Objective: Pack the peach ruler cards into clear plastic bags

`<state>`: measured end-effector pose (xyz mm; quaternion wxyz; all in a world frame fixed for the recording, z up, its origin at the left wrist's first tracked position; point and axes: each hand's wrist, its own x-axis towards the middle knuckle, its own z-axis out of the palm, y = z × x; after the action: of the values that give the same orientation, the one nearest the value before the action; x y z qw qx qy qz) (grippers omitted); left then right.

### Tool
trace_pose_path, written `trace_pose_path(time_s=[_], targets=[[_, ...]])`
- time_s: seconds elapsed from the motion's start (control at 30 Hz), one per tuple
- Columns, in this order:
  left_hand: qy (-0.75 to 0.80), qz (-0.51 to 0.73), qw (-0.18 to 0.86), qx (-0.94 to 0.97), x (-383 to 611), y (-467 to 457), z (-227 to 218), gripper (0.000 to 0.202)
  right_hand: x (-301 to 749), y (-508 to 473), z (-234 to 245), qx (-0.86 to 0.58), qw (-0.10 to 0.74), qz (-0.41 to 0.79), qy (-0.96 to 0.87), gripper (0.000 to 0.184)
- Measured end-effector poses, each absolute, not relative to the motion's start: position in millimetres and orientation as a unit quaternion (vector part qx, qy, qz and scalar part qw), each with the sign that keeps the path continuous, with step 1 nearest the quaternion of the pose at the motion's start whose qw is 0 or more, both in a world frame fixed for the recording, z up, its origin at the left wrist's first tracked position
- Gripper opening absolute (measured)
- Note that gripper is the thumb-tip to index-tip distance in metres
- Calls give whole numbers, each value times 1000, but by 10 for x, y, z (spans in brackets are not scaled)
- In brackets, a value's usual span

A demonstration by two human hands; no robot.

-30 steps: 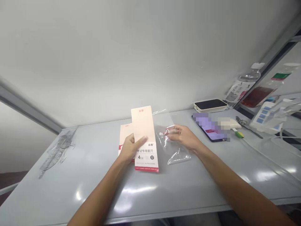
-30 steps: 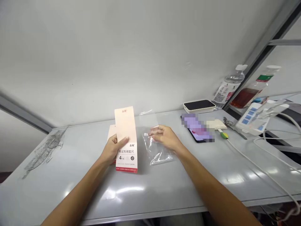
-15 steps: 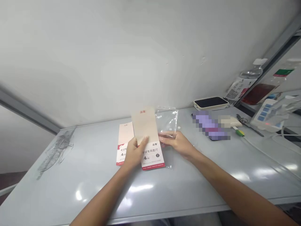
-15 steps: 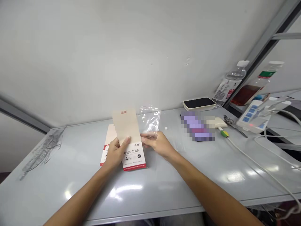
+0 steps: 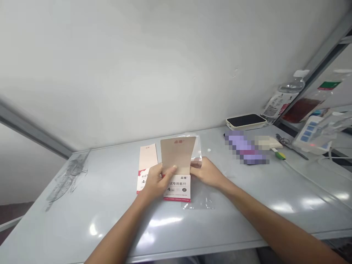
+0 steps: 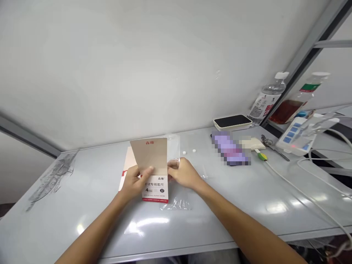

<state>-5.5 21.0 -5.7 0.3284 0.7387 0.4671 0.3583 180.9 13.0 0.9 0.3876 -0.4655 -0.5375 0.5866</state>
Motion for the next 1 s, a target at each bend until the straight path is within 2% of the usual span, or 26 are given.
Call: trace_pose_path(time_s=[0.2, 0.27, 0.43, 0.57, 0.67, 0.8, 1.0], targets=[[512, 372, 340, 696, -45, 230, -16, 33, 1867, 151, 39, -418, 405, 594, -555, 22], [516, 394, 378, 660, -21, 231, 2, 29, 1875, 154, 53, -415, 408, 594, -555, 27], [479, 365, 538, 589, -2, 262, 2, 37, 1870, 137, 89, -406, 415, 620, -528, 31], [482, 371, 588, 533, -21, 273, -25, 37, 1872, 150, 57, -413, 420, 632, -503, 28], [495, 386, 594, 504, -28, 269, -25, 37, 1874, 167, 24, -433, 432, 626, -485, 26], [530, 414, 550, 495, -32, 271, -21, 37, 1857, 165, 26, -447, 433, 621, -476, 23], [542, 527, 502, 420, -33, 292, -40, 39, 1797, 132, 42, -461, 428, 624, -464, 21]])
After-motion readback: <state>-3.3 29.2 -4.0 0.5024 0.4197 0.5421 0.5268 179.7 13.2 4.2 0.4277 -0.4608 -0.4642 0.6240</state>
